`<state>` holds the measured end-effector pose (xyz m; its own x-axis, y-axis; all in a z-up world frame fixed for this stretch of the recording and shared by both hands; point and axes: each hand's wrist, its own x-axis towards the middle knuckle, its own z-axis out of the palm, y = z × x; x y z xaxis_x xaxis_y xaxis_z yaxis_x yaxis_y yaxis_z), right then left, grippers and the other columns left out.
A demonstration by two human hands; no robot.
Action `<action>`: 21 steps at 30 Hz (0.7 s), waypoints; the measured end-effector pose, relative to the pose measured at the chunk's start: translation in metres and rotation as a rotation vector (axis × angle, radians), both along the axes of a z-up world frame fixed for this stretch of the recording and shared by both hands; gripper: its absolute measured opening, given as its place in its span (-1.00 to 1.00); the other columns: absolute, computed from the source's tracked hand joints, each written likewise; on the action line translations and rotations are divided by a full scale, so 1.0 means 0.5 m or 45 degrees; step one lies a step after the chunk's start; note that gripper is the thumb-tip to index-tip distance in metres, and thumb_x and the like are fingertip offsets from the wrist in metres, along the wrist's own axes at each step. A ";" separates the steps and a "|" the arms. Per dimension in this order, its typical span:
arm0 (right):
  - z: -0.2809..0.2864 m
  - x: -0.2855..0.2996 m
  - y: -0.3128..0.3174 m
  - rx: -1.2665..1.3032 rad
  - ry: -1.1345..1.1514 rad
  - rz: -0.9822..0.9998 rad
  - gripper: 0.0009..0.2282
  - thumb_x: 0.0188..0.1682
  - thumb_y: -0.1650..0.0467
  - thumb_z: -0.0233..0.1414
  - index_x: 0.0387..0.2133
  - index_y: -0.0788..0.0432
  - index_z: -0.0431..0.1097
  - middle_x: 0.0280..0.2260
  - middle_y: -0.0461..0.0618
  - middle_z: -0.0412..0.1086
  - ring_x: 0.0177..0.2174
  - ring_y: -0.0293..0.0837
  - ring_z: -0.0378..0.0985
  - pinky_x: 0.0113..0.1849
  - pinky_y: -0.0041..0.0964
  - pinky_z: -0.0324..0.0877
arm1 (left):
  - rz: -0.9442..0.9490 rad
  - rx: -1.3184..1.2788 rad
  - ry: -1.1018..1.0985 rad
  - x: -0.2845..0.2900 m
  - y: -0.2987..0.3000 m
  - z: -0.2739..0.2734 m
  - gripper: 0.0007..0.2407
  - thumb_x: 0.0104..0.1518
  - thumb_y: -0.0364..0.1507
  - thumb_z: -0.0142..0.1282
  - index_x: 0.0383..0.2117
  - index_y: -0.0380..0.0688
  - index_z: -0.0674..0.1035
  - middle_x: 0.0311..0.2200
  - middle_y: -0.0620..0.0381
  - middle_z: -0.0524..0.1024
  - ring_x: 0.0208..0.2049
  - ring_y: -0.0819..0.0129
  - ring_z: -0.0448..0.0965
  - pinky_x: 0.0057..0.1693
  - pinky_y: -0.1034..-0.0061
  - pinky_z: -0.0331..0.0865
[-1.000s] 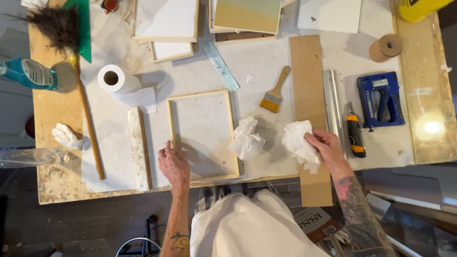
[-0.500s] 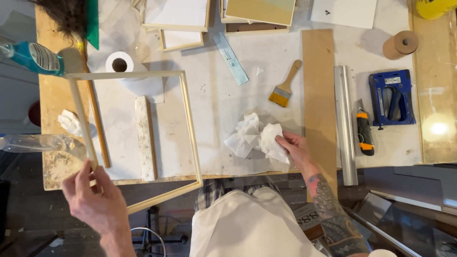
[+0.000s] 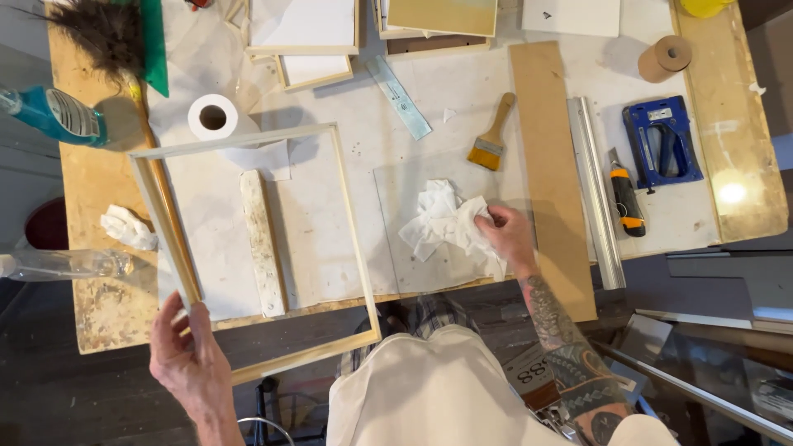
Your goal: The person prepares a wooden frame by cleaning it with a cloth and spray, then paints the edges with a brush.
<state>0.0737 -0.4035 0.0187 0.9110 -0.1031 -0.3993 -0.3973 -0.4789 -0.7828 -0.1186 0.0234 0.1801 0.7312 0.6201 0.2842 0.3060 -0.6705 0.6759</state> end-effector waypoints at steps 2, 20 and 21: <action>-0.017 -0.003 0.012 -0.366 -0.083 0.054 -0.55 -0.13 0.22 0.12 0.03 0.15 0.45 -0.36 -0.10 0.52 -0.33 -0.09 0.55 -0.22 -0.10 0.39 | -0.052 -0.356 -0.032 -0.010 0.010 -0.006 -0.78 0.44 -0.53 0.05 0.16 -0.21 0.50 -0.07 -0.03 0.59 -0.25 0.37 0.52 -0.34 0.61 0.35; -0.331 0.598 -0.184 -0.960 -0.400 0.664 -0.62 0.03 0.07 0.20 -0.10 0.06 0.67 -0.27 0.21 0.63 -0.23 0.31 0.66 -0.29 0.02 0.43 | 0.327 -1.069 -0.732 -0.403 -0.126 0.080 -0.68 0.16 -0.53 0.14 0.05 -0.37 0.51 -0.28 0.01 0.53 -0.44 0.38 0.41 -0.26 0.62 0.30; -0.318 0.595 -0.159 -0.934 -0.430 0.743 -0.62 0.03 0.07 0.20 -0.10 0.06 0.67 -0.27 0.21 0.63 -0.23 0.31 0.66 -0.29 0.02 0.43 | 0.402 -1.031 -0.763 -0.432 -0.148 0.089 -0.68 0.16 -0.53 0.14 0.05 -0.37 0.51 -0.28 0.01 0.53 -0.44 0.38 0.41 -0.26 0.62 0.30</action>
<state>0.3712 -0.4830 -0.1401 0.9517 0.2797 -0.1269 0.2434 -0.9388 -0.2436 -0.3344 -0.0505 0.2248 0.3807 0.9239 -0.0384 -0.1444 0.1004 0.9844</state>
